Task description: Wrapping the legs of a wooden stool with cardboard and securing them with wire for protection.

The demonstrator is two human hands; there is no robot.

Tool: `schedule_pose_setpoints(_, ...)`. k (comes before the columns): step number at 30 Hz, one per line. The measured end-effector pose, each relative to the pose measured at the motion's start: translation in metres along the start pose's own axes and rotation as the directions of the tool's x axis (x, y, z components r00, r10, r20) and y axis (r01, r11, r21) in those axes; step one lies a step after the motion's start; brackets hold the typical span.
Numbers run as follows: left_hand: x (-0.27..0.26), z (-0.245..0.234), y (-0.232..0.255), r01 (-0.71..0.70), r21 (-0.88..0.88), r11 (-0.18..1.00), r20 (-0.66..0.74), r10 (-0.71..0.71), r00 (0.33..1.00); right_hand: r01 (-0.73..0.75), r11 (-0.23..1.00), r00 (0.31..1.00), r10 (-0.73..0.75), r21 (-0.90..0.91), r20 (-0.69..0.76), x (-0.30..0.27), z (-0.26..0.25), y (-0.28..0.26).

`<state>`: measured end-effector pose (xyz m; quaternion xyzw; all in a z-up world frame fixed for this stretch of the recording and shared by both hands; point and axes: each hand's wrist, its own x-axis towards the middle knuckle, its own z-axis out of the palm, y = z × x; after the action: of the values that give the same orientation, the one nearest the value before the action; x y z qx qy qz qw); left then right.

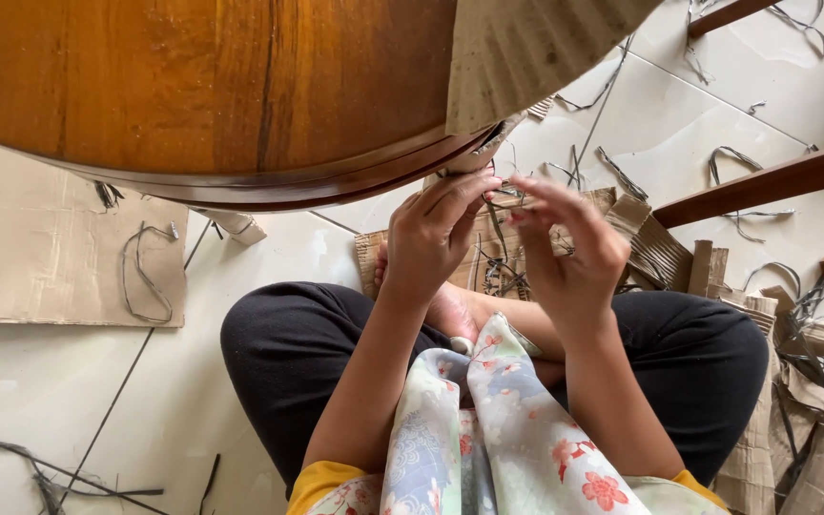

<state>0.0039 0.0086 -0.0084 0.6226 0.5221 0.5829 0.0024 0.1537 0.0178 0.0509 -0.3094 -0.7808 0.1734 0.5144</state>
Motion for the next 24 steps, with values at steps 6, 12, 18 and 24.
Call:
schedule_pose_setpoints(6, 0.005, -0.005, 0.004, 0.078, -0.118, 0.99, 0.025, -0.075, 0.997, -0.023, 0.996, 0.999, 0.021, 0.089, 0.025, 0.012, 0.017, 0.012)
schedule_pose_setpoints(12, 0.022, -0.026, 0.019, 0.113, -0.234, 0.966, -0.01, -0.119, 0.993, 0.081, 0.996, 0.997, -0.08, 0.044, -0.015, 0.026, 0.027, -0.003)
schedule_pose_setpoints(18, 0.012, -0.024, 0.005, 0.044, 0.023, 0.999, -0.117, -0.041, 0.992, 0.145, 0.989, 0.989, -0.145, -0.021, -0.003, 0.012, 0.031, 0.006)
schedule_pose_setpoints(24, -0.008, -0.016, -0.024, 0.038, 0.044, 0.998, -0.184, -0.03, 0.983, 0.268, 0.958, 0.959, -0.256, -0.105, 0.119, 0.004, 0.039, 0.018)
